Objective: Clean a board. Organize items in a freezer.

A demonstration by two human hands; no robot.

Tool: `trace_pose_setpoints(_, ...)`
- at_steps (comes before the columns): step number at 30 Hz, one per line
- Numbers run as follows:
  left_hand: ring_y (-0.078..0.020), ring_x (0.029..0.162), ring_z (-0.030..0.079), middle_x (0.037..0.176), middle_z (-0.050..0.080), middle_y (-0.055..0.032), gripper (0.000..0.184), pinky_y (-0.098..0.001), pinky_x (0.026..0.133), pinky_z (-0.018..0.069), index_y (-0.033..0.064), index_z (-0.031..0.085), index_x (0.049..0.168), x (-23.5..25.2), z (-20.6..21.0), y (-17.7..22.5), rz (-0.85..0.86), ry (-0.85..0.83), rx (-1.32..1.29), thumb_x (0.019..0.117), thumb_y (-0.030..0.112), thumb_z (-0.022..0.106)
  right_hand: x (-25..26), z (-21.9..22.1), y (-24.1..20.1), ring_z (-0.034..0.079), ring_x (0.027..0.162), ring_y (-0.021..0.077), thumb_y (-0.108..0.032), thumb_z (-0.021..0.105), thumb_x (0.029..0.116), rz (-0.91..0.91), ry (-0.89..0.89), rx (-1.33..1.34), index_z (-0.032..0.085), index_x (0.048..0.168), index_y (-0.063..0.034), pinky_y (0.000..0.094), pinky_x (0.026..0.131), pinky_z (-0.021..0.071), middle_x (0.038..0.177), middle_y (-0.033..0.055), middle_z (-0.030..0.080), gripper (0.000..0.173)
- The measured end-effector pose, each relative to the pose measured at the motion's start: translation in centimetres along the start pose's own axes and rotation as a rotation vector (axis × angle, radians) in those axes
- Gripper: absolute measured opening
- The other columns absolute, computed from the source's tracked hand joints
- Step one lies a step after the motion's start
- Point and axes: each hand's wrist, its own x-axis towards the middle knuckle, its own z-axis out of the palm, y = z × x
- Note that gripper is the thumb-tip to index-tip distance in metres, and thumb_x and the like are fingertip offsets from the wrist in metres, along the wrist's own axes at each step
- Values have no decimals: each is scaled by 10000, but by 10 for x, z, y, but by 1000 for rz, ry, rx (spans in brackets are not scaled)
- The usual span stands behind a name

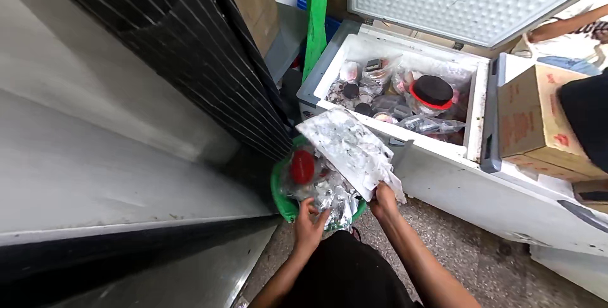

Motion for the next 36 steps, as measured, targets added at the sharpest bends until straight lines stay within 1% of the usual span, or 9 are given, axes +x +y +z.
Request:
trace_pose_setpoints(5,-234,1113,662,1243,664,-142,650,-447,943,560,41,518,1440,34,31,51,-73,-195,-181,937,403,714,-18,4,5,498,487,112,-174,371,1092,42,-91,46,522,1054,-60,280,449,464,662,35,535,193)
trace_pose_setpoints(12,-212,1083,654,1244,645,-186,363,-389,966,541,-44,536,1354,43,22,52,-69,-260,-364,1059,166,552,-31,-4,14,413,411,50,-147,378,1084,282,-223,133,494,994,-81,184,375,364,640,21,527,161)
trace_pose_setpoints(17,-143,961,658,1050,670,-109,266,-353,893,561,-27,591,1226,46,29,29,-68,-182,-586,1104,131,415,-36,-10,16,426,402,47,-199,344,1102,417,-236,117,490,996,-69,166,367,369,648,35,533,222)
trace_pose_setpoints(22,-118,925,657,1017,669,-77,287,-328,868,559,-13,573,1236,40,31,38,-9,-72,-646,1103,139,369,-29,-23,3,410,394,33,-339,462,1088,430,-344,-316,560,951,-83,166,365,331,596,-3,533,307)
trace_pose_setpoints(25,-71,803,628,892,642,-35,241,-284,776,549,-21,600,1133,37,33,39,61,-29,-568,1072,100,400,-20,-33,-6,386,424,41,-389,510,1069,262,-383,-625,556,813,-115,196,407,315,564,-40,469,378)
trace_pose_setpoints(27,-40,745,596,830,615,-5,226,-257,732,532,-29,616,1065,35,34,38,146,-32,-500,1039,85,421,-20,-39,-13,529,631,34,-304,701,970,-48,-375,-747,697,976,-87,237,594,451,746,-35,606,217)
trace_pose_setpoints(29,-17,714,586,793,606,15,213,-234,705,526,-21,619,1025,31,33,41,229,-45,-452,1015,86,435,-20,-42,-16,681,909,155,-236,770,901,-280,-421,-692,705,1133,-19,392,840,572,998,81,726,324)
trace_pose_setpoints(33,1,642,568,709,570,55,183,-217,655,523,34,597,929,27,32,57,280,-6,-453,1011,91,444,-43,-34,-16,540,556,32,-287,591,968,-368,-525,-438,657,1012,-75,225,502,466,732,-37,633,227)
trace_pose_setpoints(36,-1,655,592,719,586,48,176,-223,672,543,7,594,973,26,31,62,245,26,-463,1021,82,442,-56,-30,-23,600,755,-30,-494,628,930,-527,-630,-442,721,1076,-67,173,613,496,1028,-56,703,461)
